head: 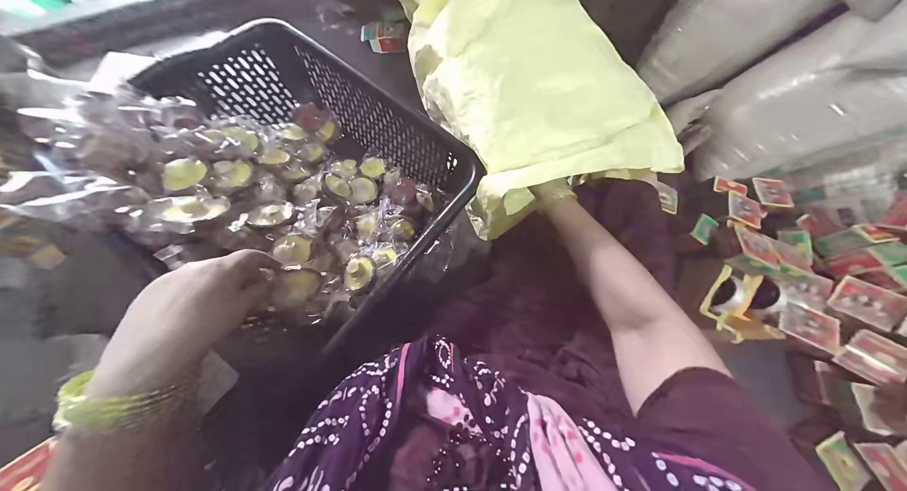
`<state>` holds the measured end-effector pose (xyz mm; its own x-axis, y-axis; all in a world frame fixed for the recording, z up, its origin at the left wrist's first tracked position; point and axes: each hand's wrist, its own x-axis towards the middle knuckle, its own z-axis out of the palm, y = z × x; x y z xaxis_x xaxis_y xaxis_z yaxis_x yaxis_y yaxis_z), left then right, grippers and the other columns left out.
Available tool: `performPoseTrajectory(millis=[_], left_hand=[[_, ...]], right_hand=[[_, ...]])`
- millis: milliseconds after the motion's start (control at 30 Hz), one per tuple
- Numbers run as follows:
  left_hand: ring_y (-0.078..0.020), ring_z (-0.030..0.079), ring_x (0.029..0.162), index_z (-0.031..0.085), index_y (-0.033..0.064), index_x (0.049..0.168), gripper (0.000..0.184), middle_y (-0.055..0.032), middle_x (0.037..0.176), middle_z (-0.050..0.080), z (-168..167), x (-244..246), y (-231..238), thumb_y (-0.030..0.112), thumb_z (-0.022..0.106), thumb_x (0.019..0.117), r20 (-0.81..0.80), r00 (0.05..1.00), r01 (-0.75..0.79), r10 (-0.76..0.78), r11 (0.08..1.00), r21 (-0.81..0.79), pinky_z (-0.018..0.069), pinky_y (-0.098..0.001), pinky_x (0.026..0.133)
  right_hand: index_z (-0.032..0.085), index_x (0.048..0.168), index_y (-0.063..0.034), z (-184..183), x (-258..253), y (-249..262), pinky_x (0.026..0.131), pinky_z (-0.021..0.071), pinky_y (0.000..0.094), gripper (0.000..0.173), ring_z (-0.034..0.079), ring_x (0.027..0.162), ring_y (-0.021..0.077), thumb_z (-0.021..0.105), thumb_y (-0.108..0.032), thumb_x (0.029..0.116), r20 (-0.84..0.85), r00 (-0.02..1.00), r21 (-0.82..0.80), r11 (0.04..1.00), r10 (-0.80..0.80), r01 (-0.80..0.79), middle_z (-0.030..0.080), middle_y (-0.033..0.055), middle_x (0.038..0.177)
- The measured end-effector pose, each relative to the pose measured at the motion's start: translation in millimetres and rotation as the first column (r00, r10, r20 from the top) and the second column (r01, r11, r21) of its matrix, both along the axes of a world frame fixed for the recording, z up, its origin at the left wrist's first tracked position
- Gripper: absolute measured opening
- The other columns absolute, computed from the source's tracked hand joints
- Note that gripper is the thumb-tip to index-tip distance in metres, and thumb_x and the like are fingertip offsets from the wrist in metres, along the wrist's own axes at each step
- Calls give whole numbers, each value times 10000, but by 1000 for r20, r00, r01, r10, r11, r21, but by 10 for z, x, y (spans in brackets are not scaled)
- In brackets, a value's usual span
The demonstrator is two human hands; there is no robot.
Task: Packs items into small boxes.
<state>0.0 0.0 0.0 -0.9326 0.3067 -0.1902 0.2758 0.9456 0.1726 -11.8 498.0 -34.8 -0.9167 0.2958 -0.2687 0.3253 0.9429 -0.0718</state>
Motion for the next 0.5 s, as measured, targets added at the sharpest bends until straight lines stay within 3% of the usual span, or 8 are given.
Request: performPoseTrajectory(millis=[67,100,133,200,233,333,433,500], left_hand=[[-432,710,784,755,180,1050,117,-141,877,739,134,100,24,186,718,939,-121,991,61,-50,994,87,511,-712,648],[-411,710,769,752,176,1046,110,-124,875,738,183,128,36,201,720,944,-183,979,111,-87,986,124,515,-696,638],[-388,711,778,753,158,1048,118,-113,890,738,246,152,84,221,703,962,-241,962,174,-132,971,163,519,-678,669],[-319,703,925,753,135,1051,211,-74,968,736,332,171,218,277,616,976,-340,912,322,-227,912,253,471,-659,954],[-308,694,988,753,115,1047,232,-77,1012,736,378,189,317,275,602,973,-364,895,381,-257,865,327,429,-649,1031],[-203,691,1074,746,118,1099,247,-59,1156,725,505,327,659,285,603,986,-392,868,476,-304,733,486,541,-466,965],[-106,688,1016,726,77,1101,207,-43,1114,711,585,527,1070,208,647,962,-418,825,565,-380,532,631,591,-297,896],[-101,675,1015,720,64,1102,191,-45,1093,707,575,683,1367,177,635,974,-503,750,656,-428,384,650,579,-279,901]], right_hand=[[683,1196,19,-74,345,144,978,494,628,355,649,1132,403,721,-234,950,-462,872,-300,954,-165,22,683,256,1175],[723,1087,0,-35,528,197,849,549,599,268,703,944,359,734,-222,936,-501,837,-375,927,-219,18,724,211,1009],[736,1083,-26,44,720,252,818,573,560,230,716,883,310,719,-203,937,-477,849,-404,914,-228,18,737,168,970],[687,1170,-4,210,1130,302,877,559,572,284,699,971,331,692,-139,920,-371,898,-407,911,-235,70,712,195,1058],[661,1213,9,282,1341,296,927,538,576,323,680,1052,342,682,-104,911,-343,912,-393,916,-225,78,692,214,1131],[670,1207,60,440,1924,218,978,533,540,333,661,1152,354,637,-8,882,-389,919,-274,961,-69,-44,673,239,1228],[729,1111,-2,589,2330,109,899,577,508,249,711,1037,309,608,-29,894,-413,908,-168,974,70,-152,726,179,1103],[736,1089,-57,721,2492,25,841,583,517,228,721,961,276,603,-74,904,-323,944,-196,971,71,-139,741,128,1023]])
